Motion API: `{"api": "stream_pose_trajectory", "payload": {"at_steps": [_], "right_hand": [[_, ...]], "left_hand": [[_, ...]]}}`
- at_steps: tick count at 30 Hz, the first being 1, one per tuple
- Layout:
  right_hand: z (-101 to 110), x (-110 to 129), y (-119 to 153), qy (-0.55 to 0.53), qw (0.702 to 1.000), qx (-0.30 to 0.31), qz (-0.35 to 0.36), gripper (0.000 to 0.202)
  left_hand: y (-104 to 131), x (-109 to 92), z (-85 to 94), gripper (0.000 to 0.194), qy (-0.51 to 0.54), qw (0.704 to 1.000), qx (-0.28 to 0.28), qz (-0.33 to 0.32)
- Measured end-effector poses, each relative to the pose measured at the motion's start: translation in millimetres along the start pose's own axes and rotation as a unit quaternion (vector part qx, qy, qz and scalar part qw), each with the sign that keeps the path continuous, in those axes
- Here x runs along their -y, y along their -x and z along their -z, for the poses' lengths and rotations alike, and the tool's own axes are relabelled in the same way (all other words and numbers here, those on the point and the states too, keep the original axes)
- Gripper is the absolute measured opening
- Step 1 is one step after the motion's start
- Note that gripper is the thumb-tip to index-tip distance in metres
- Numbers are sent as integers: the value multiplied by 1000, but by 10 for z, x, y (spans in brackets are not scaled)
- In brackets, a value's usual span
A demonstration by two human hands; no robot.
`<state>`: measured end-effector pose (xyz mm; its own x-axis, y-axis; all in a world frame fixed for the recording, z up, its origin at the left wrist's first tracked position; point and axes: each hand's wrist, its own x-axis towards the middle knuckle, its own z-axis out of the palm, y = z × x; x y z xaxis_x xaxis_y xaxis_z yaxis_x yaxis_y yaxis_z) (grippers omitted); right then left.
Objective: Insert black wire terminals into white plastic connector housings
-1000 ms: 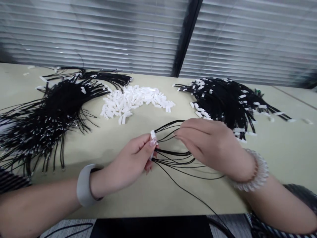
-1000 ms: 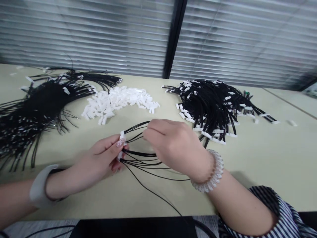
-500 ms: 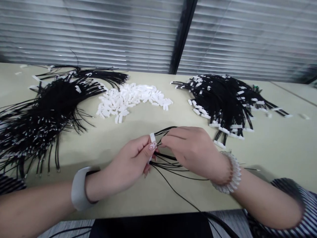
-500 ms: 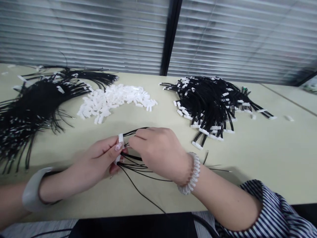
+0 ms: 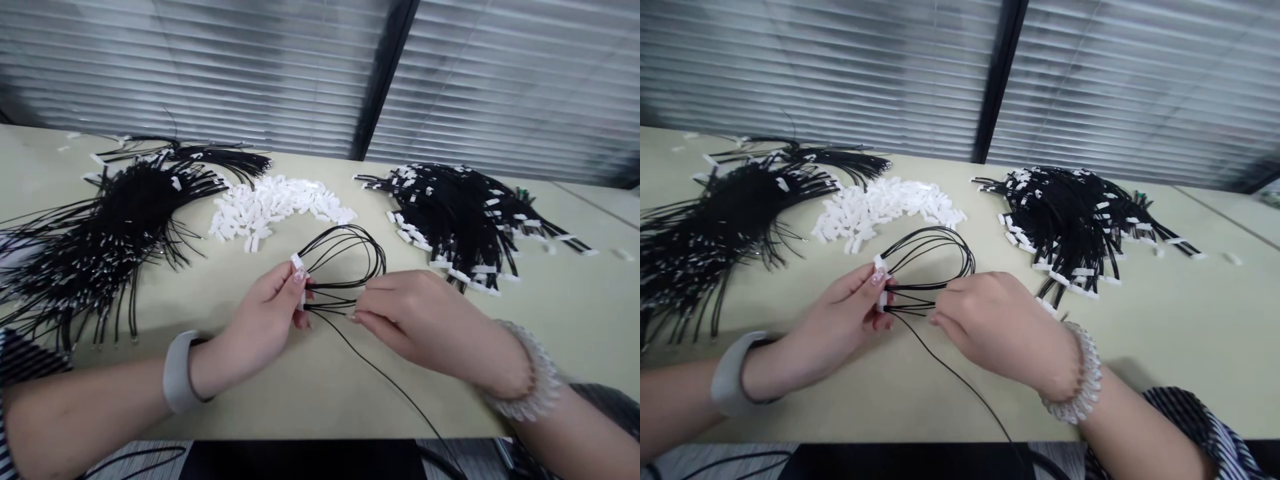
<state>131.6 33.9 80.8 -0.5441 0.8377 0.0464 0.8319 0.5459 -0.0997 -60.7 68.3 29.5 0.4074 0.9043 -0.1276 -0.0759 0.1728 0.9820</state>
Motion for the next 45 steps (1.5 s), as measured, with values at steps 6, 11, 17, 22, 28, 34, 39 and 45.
{"api": "stream_pose_trajectory", "payload": {"at_steps": [6, 11, 17, 22, 28, 34, 39, 45], "right_hand": [[-31, 18, -38, 6, 1000, 14, -12, 27], [-25, 6, -33, 18, 1000, 6, -18, 28], [-41, 4, -8, 137, 989, -41, -21, 29], [2, -130, 60, 304, 949, -68, -54, 8], [241, -441, 110, -13, 909, -371, -189, 26], [358, -286, 85, -382, 784, -459, -172, 24], [126, 5, -29, -252, 909, -315, -103, 12], [-28, 99, -130, -169, 960, -216, -60, 13]], "left_hand": [[-8, -18, -5, 28, -7, 1000, -5, 5], [-4, -29, -7, 28, -21, 1000, -9, 5], [0, -32, 0, 28, -41, 999, -15, 3], [-13, -21, 14, 28, -34, 999, -38, 0], [-23, 6, 17, 27, -18, 999, -47, 0], [10, -17, -15, 29, -59, 998, -25, -3], [38, -36, -32, 27, -97, 995, -13, -6], [70, -61, -39, 26, -161, 987, 9, -29]]}}
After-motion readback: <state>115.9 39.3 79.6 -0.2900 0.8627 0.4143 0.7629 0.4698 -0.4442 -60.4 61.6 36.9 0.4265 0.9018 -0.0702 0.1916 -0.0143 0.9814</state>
